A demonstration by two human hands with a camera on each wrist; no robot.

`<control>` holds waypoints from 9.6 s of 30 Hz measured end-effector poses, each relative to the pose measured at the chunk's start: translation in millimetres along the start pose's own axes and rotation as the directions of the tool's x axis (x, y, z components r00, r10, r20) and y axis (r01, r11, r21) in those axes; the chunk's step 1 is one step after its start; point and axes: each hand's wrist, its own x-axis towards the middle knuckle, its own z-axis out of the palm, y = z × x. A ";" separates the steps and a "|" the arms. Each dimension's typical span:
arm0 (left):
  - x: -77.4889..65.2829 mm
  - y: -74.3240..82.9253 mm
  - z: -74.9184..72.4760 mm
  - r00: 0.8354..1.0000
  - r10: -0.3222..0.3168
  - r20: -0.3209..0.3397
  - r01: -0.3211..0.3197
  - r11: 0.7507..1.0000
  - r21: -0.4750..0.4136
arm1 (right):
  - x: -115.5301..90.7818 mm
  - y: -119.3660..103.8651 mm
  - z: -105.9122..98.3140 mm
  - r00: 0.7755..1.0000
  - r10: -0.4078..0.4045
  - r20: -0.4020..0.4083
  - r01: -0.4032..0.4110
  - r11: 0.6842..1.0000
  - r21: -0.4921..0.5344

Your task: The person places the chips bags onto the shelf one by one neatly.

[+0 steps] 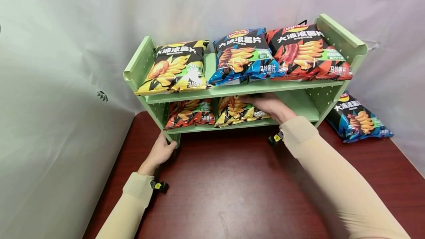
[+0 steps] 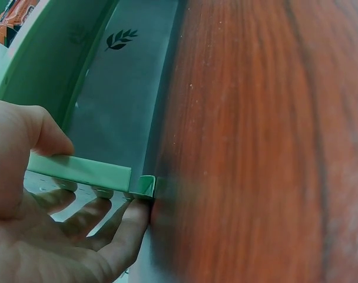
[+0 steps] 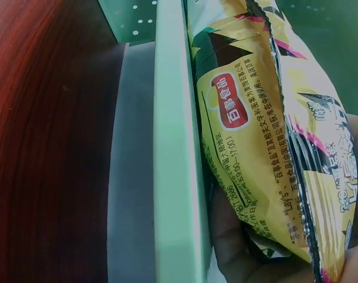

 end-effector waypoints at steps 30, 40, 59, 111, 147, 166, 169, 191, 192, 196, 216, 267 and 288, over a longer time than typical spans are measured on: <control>-13.5 36.5 -4.2 0.999 -0.033 0.003 0.033 0.999 0.031 | -83.1 34.2 -17.5 0.829 -0.539 -0.149 0.389 0.747 -0.540; -12.7 36.8 -5.8 1.000 -0.020 0.004 0.019 0.999 0.034 | -124.8 71.8 -46.1 0.634 -0.720 -0.284 0.422 0.629 -0.652; -11.9 34.0 -5.2 1.000 -0.009 0.011 0.009 1.000 0.001 | -120.2 182.0 -135.5 0.651 -0.579 -0.491 0.091 0.702 -0.706; 2.0 -4.6 -0.2 1.000 0.021 0.004 -0.021 1.000 -0.015 | -53.8 228.7 -203.0 0.906 -0.174 -0.385 -0.170 0.685 -0.709; -2.0 7.8 -2.0 1.000 0.011 0.019 -0.011 1.000 0.004 | -123.7 222.0 -164.8 0.812 -0.297 -0.502 -0.209 0.656 -0.726; -11.1 29.7 -6.0 1.000 -0.020 0.005 0.020 1.000 0.016 | -200.4 206.9 -91.9 0.830 -0.286 -0.478 -0.232 0.603 -0.763; -11.2 29.1 -5.3 0.999 -0.046 0.008 0.046 0.999 0.006 | -210.8 203.9 -77.0 0.833 -0.344 -0.433 -0.167 0.591 -0.789; -6.4 29.7 -4.9 0.999 0.029 0.022 -0.029 0.999 -0.024 | -203.8 173.7 33.5 0.738 -0.667 -0.107 0.277 0.443 -0.853; -6.5 28.8 -4.6 0.999 0.029 0.020 -0.029 0.999 -0.023 | -202.2 174.0 35.5 0.736 -0.669 -0.098 0.289 0.443 -0.849; -3.3 11.0 -2.2 1.000 0.012 0.017 -0.012 1.000 -0.002 | -197.0 176.0 40.0 0.743 -0.665 -0.077 0.303 0.436 -0.847; -9.0 31.0 -4.8 1.000 -0.005 0.021 0.005 1.000 0.024 | -211.2 188.3 5.6 0.815 -0.544 -0.200 0.340 0.728 -0.595; -0.1 -3.9 -1.7 1.000 -0.001 -0.004 0.001 1.000 0.012 | -184.4 194.9 1.9 0.412 -0.806 0.425 0.719 0.002 -0.694; -8.3 20.6 -3.6 0.999 -0.032 0.027 0.032 0.999 -0.009 | -180.7 187.2 2.1 0.354 -0.842 0.407 0.704 -0.046 -0.709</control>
